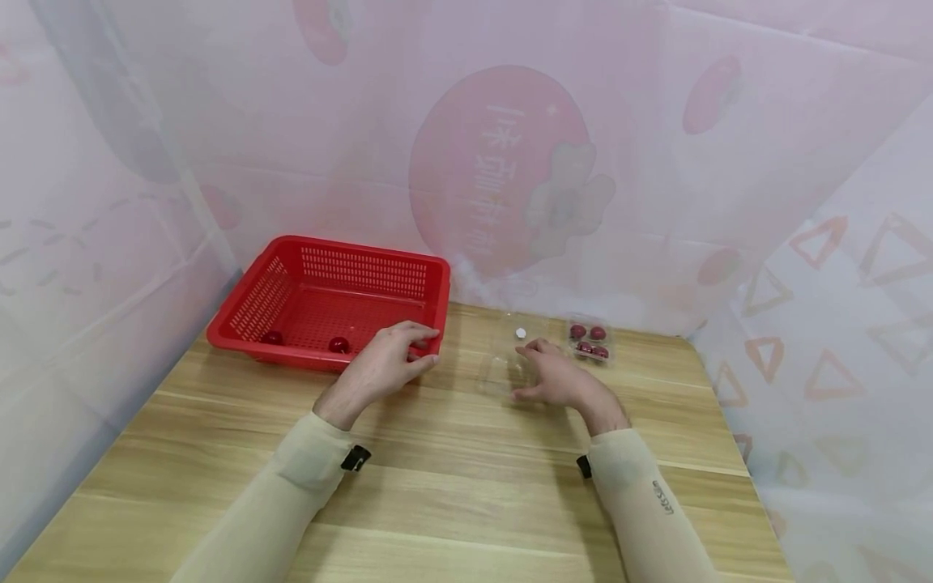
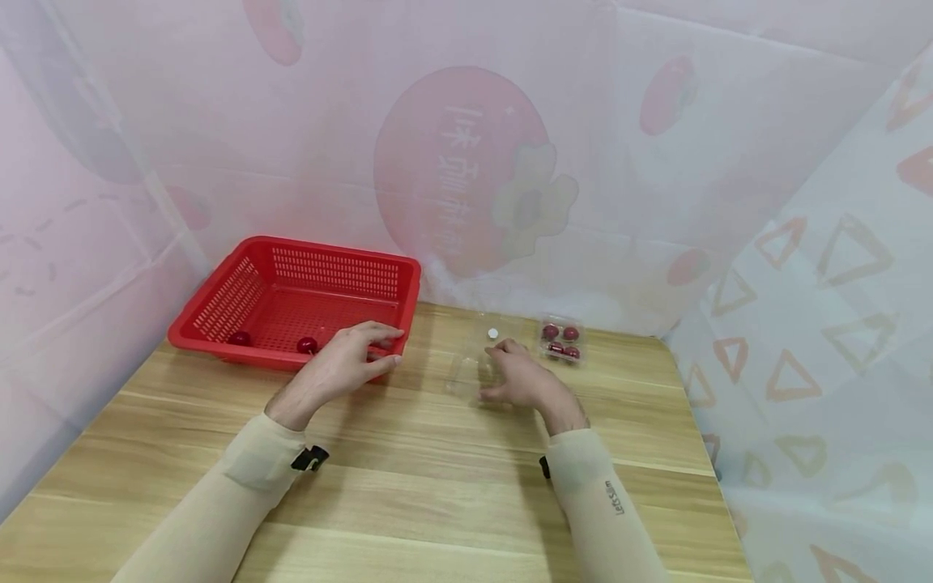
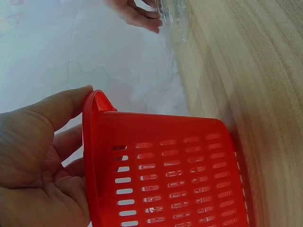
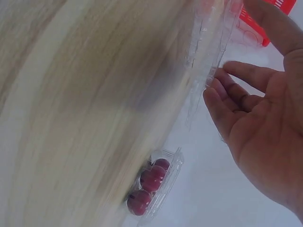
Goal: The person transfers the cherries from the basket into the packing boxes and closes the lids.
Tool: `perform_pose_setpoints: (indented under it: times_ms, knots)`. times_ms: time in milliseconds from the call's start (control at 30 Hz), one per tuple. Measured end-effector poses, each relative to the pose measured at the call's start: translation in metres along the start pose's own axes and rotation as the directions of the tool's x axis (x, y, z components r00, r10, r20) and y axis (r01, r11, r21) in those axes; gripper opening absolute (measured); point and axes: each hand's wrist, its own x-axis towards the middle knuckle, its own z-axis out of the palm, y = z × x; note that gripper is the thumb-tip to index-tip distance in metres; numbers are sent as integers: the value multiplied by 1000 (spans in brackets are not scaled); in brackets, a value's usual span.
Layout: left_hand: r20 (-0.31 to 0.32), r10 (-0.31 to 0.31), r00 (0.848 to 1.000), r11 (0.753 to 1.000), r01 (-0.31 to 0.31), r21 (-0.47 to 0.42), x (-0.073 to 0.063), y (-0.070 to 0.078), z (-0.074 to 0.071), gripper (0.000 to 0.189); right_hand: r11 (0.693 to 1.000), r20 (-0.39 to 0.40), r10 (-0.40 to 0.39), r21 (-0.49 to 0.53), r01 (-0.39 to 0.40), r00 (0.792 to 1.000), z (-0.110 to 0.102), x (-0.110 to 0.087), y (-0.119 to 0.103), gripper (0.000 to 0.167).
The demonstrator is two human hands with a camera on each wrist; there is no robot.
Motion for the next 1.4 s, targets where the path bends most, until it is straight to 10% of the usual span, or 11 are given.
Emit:
perform_pose_setpoints:
  times_ms: [533,1400]
  knots:
    - [52,-29,998,1000,28,6,5,-8,-29,53,993,-3,77,93,-77,997,7,-3,-3,94]
    - [168,-160,973,986,151,68,5,-82,-103,60,989,14,93,117,-94,996,10,-9,-7,93]
